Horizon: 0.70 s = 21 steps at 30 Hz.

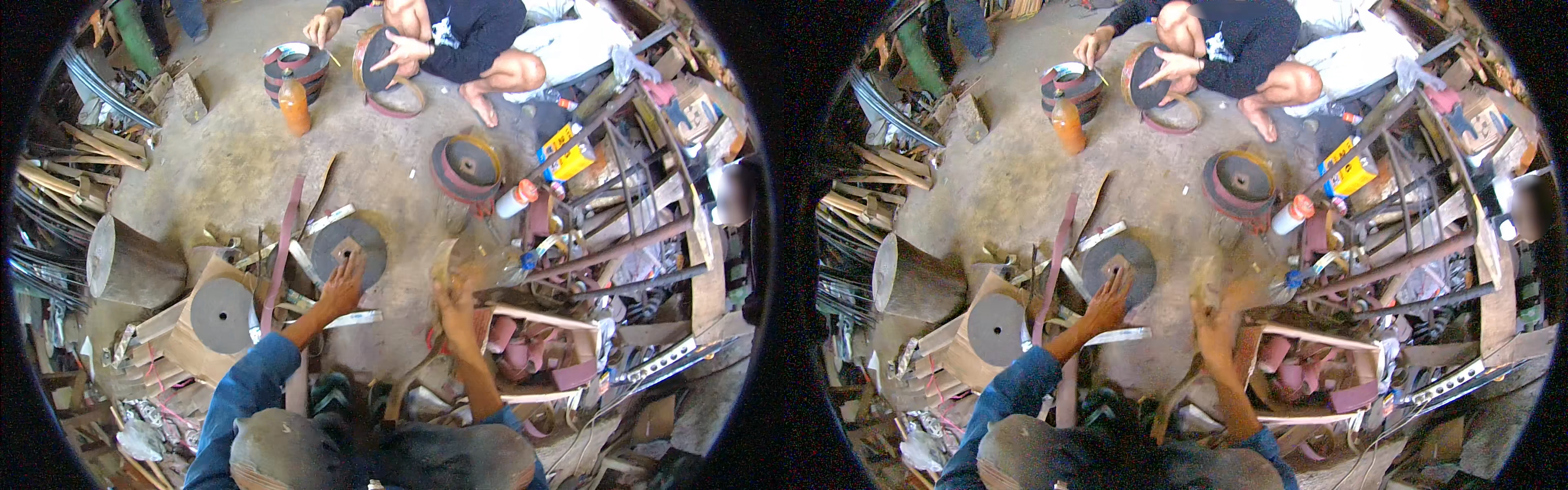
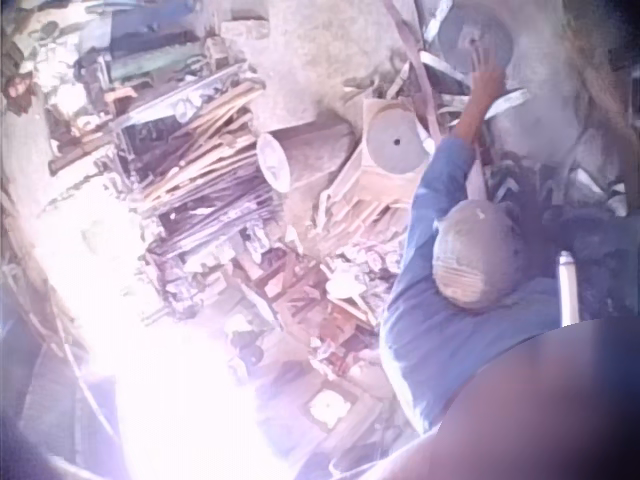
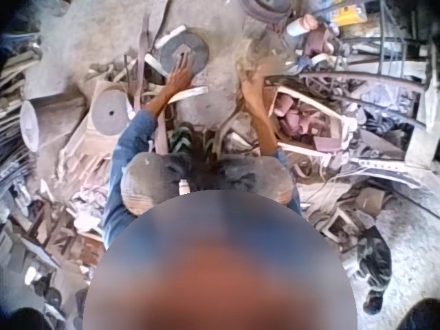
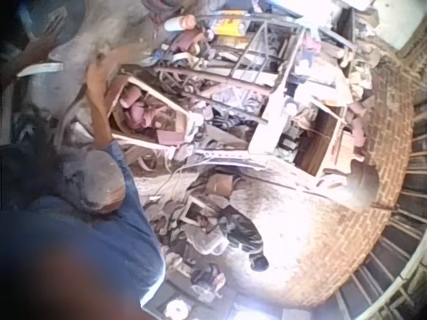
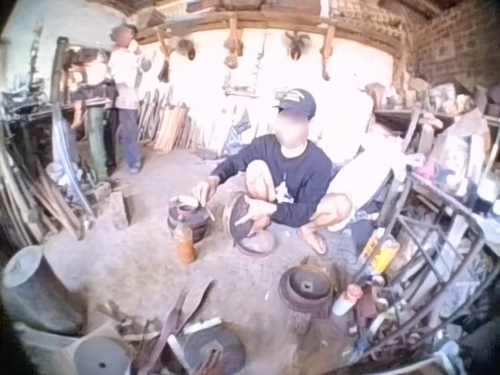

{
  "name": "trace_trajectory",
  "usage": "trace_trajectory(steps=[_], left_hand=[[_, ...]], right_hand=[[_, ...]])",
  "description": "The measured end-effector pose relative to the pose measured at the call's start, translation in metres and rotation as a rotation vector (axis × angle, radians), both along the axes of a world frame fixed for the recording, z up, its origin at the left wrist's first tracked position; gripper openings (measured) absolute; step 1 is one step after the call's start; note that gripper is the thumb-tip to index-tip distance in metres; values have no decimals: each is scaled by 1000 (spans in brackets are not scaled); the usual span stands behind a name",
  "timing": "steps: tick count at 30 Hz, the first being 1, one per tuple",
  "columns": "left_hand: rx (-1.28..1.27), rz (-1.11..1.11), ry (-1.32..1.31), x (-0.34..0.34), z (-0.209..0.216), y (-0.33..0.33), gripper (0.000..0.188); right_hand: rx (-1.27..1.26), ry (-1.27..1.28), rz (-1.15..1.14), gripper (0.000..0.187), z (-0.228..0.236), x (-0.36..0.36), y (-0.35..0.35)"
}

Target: The person applies a liquid adhesive from a plastic bottle onto a circular sanding belt and then presses the belt onto a circular metal plate. They repeat this process for multiple belts, smoothing the edges and ensuring adhesion.

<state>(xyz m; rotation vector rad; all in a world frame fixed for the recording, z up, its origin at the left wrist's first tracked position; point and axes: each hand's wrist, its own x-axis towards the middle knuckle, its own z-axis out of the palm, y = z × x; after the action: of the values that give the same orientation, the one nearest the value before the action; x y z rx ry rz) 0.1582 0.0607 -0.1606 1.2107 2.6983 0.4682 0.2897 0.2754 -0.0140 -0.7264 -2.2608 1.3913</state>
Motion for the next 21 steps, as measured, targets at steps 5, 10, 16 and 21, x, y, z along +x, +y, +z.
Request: trace_trajectory(steps=[5,10,16,21], left_hand=[[-324,-35,-38,-27,-19,24,118],[91,77,-324,-41,72,27,120],[848,69,-1355,8,180,-25,100],[1088,380,-1967,25,186,-34,79]], right_hand=[[-695,0,17,39,-6,9,11],[-783,-107,-67,29,13,-6,19],[-1170,-28,137,22,40,-25,-9],[-1039,-57,440,22,61,-24,-33]])
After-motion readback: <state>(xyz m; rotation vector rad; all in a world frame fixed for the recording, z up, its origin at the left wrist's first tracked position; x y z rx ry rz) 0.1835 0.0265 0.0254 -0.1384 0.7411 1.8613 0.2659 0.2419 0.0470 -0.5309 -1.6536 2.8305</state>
